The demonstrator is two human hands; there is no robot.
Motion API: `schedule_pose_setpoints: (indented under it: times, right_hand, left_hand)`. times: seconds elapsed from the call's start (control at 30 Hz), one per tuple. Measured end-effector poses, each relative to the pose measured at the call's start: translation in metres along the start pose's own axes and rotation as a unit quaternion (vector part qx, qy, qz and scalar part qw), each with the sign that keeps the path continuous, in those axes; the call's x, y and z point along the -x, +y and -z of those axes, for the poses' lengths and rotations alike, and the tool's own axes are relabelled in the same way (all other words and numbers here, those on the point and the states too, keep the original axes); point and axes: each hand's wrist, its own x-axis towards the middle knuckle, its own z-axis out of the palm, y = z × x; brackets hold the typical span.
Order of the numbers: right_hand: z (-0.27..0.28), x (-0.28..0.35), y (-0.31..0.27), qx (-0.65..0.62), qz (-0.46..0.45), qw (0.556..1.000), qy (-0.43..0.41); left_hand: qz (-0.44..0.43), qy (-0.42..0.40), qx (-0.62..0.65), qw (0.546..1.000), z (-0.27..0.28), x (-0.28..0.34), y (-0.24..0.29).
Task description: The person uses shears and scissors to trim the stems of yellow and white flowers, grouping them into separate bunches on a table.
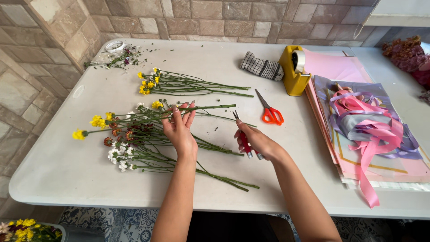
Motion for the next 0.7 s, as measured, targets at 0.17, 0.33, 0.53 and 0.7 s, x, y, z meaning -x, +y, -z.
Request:
schedule_pose_setpoints:
  times: [0.17, 0.33, 0.53, 0.7]
  right_hand:
    - [-0.006, -0.017, 0.016, -0.041, 0.036, 0.998, 0.020]
    - [-0.012, -0.021, 0.016, -0.084, 0.033, 0.994, 0.057]
    - [-0.021, -0.021, 0.015, -0.090, 0.044, 0.992, 0.078]
    - [-0.028, -0.009, 0.004, -0.058, 0.037, 0.992, 0.103]
  left_hand:
    - [0.014, -0.011, -0.012, 1.000, -0.002, 0.004, 0.000]
    - [0.018, -0.013, -0.012, 1.000, -0.002, 0.006, -0.004]
    - [0.013, -0.015, -0.020, 1.000, -0.002, 0.007, -0.005]
    - [0.008, -0.012, -0.031, 0.999, -0.002, 0.006, -0.006]
